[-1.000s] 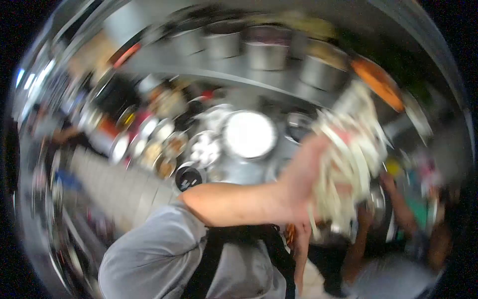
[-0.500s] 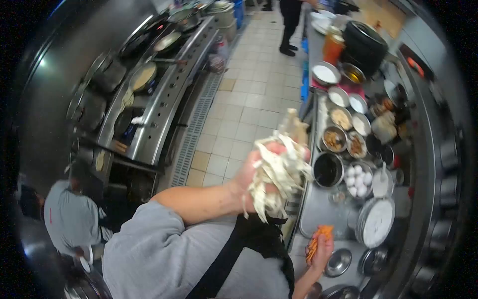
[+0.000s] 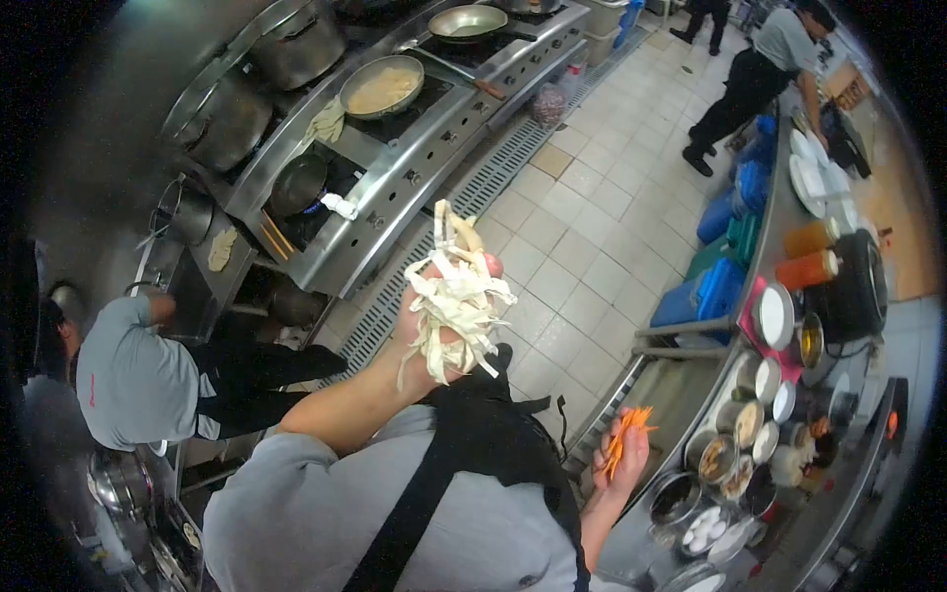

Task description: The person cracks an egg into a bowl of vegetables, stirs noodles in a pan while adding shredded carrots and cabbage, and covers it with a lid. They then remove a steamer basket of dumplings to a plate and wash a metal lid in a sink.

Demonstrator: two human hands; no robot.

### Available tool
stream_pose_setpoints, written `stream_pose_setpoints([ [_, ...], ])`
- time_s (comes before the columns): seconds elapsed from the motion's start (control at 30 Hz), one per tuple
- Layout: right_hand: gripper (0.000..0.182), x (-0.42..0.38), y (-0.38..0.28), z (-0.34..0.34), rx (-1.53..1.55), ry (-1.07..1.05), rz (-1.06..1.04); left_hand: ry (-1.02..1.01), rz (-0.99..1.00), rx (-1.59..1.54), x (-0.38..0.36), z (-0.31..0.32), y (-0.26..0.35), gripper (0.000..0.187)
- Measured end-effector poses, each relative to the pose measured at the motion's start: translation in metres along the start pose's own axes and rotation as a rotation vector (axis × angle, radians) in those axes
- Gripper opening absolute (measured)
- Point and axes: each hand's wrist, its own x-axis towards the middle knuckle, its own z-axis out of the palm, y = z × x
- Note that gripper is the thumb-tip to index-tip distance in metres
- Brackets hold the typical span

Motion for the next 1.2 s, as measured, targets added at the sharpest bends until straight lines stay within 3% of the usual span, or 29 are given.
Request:
stream_pose_setpoints([
  [0.07,0.031,0.036,0.002,0.010,-0.012,-0.014,0.020,0.048,0.033,-0.004,0.014,-0.002,0.026,0.041],
  [0.17,0.031,0.083,0.005,0.024,-0.018,-0.002,0.033,-0.068,0.076,-0.009,0.031,-0.003,0.059,0.039],
  [0.27,0.031,0.125,0.005,0.032,-0.033,-0.033,0.090,0.116,0.259,0.071,0.050,0.007,0.086,0.040],
  [0.3,0.032,0.140,0.003,0.035,-0.050,-0.041,0.110,0.006,0.247,0.004,0.058,0.006,0.095,0.040],
  [0.33,0.032,0.155,0.000,0.039,-0.053,-0.045,0.115,0.080,0.364,0.052,0.067,0.010,0.101,0.039],
  [0.43,0.032,0.209,-0.009,0.057,-0.135,-0.042,0.120,0.065,0.400,0.018,0.081,0.015,0.130,0.038],
  [0.6,0.033,0.315,-0.031,0.107,-0.238,-0.157,0.176,0.026,0.796,0.080,0.087,0.000,0.173,0.037],
  [0.8,0.039,0.457,-0.018,0.224,-0.577,-0.456,0.399,-0.113,1.031,0.163,0.059,-0.011,0.197,0.033],
  [1.07,0.037,0.550,0.080,0.436,-0.777,-0.668,0.434,-0.294,0.820,-0.306,0.065,-0.027,0.301,0.032],
  [1.2,0.034,0.585,0.161,0.534,-0.785,-0.697,0.459,-0.174,0.898,-0.280,0.077,-0.033,0.383,0.032],
])
